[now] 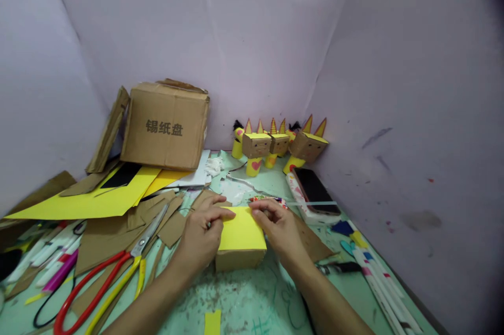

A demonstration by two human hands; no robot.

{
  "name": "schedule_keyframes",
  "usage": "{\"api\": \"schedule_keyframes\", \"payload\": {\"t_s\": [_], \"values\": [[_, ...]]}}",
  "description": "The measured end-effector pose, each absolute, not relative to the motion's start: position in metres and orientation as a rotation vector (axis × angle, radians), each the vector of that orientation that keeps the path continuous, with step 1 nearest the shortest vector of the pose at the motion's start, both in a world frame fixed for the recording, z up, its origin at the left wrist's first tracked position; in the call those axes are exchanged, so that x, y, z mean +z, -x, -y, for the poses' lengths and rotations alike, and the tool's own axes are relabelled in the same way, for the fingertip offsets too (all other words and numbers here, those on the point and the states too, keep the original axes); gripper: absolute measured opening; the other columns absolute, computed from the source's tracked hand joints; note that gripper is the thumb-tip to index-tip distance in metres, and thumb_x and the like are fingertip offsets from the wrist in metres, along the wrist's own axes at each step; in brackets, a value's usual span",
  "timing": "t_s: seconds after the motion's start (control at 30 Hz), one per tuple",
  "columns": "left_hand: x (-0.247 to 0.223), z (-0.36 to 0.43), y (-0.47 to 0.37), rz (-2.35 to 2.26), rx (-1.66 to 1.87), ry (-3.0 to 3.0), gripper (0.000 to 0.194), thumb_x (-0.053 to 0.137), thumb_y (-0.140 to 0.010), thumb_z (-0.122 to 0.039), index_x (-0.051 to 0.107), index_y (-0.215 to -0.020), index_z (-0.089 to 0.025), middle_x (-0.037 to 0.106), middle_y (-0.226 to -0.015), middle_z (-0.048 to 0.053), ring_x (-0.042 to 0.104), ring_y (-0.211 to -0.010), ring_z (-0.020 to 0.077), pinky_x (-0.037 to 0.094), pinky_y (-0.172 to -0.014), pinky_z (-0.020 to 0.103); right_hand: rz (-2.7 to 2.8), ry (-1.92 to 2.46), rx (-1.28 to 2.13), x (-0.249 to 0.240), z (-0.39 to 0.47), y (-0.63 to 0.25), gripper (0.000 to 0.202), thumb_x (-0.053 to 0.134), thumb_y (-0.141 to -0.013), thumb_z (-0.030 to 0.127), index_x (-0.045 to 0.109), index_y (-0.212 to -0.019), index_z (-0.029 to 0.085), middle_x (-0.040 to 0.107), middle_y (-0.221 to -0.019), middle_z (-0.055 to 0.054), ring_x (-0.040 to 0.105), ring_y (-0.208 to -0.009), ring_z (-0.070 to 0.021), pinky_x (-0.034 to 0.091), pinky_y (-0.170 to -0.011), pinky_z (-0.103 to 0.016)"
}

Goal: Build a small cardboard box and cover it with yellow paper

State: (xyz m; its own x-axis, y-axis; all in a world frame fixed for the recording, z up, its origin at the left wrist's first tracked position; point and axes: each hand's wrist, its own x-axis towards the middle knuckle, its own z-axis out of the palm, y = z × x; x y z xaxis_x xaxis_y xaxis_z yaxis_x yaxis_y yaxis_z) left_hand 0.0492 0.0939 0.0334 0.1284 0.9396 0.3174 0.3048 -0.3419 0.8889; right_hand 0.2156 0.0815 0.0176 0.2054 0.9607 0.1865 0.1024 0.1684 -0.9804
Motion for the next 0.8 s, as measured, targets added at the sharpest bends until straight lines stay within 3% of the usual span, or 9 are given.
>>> {"api": "schedule_keyframes", "payload": {"t_s": [0.2,0.33,0.57,0.8], "values": [[0.028,-0.089,-0.051,-1.314,1.197,-1.662,0.027,0.044,-0.066,-0.028,0.068,-0.067,-0.016,0.065,-0.104,0.013,0.061,-0.094,0.0269,0.046,-0.084,0.039,1.717,1.396,0.484,0.029,-0.077,-0.222,0.024,0.048,-0.079,0.019,0.072,-0.084,0.02,0.057,-0.097,-0.008,0.056,-0.087,-0.0192,0.044,-0.075,-0.03],[0.027,-0.085,-0.051,-1.407,1.145,-1.711,0.031,0.041,-0.073,-0.027,0.066,-0.088,-0.016,0.067,-0.098,0.009,0.06,-0.091,0.0252,0.046,-0.08,0.037,1.836,1.448,0.398,0.033,-0.074,-0.223,0.026,0.046,-0.082,0.018,0.072,-0.084,0.018,0.063,-0.099,-0.009,0.057,-0.094,-0.022,0.042,-0.083,-0.033],[0.024,-0.083,-0.049,-1.447,1.079,-1.749,0.035,0.036,-0.078,-0.027,0.066,-0.093,-0.015,0.067,-0.095,0.008,0.059,-0.09,0.0244,0.045,-0.081,0.035,1.618,1.384,0.794,0.023,-0.077,-0.223,0.028,0.043,-0.085,0.029,0.068,-0.082,0.016,0.067,-0.078,-0.004,0.06,-0.076,-0.0196,0.043,-0.065,-0.027],[0.025,-0.083,-0.048,-1.458,1.076,-1.868,0.034,0.034,-0.079,-0.025,0.066,-0.089,-0.016,0.068,-0.093,0.008,0.059,-0.091,0.0241,0.044,-0.082,0.035,1.608,1.428,0.716,0.02,-0.074,-0.22,0.03,0.04,-0.086,0.033,0.064,-0.075,0.016,0.062,-0.069,-0.002,0.055,-0.066,-0.0168,0.038,-0.056,-0.024]]}}
